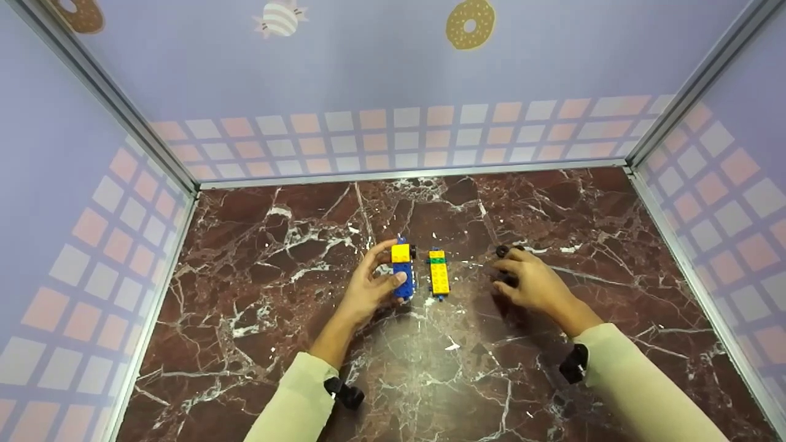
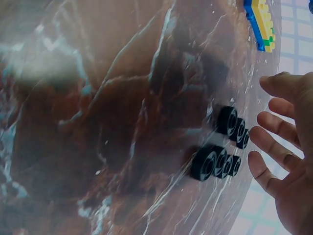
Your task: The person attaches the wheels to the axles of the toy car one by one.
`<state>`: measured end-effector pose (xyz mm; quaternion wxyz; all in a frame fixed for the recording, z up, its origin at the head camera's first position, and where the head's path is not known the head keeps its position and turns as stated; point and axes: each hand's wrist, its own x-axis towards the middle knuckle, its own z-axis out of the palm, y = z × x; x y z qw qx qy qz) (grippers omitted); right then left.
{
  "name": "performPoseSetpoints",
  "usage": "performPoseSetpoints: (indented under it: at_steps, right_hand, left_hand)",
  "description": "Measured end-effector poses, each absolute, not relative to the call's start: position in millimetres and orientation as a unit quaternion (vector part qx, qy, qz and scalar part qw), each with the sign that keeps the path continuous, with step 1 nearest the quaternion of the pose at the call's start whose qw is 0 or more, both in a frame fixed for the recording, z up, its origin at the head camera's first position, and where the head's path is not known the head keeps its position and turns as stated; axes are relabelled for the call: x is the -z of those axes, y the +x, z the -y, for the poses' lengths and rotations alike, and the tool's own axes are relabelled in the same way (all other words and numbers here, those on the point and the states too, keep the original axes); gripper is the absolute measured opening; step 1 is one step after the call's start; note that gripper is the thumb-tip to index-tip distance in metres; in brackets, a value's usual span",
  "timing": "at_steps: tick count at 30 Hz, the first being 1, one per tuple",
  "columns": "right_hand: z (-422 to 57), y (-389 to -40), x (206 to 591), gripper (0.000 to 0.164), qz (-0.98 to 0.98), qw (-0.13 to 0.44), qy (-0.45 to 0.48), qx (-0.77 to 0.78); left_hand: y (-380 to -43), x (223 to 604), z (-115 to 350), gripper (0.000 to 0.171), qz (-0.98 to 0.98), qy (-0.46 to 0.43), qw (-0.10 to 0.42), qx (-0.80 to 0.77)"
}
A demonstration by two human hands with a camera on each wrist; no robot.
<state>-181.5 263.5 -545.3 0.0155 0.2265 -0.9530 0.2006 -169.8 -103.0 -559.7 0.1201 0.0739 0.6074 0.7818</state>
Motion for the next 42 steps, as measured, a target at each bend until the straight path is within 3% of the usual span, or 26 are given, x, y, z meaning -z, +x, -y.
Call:
performPoseSetpoints:
  at_steps: [42]
  right_hand:
    - [-315, -166, 560, 0.021, 0.962, -0.018, 0.186, -0.198]
  left_hand:
    - [-164, 563, 107, 0.073, -0.579, 0.052, 0.145, -0.801]
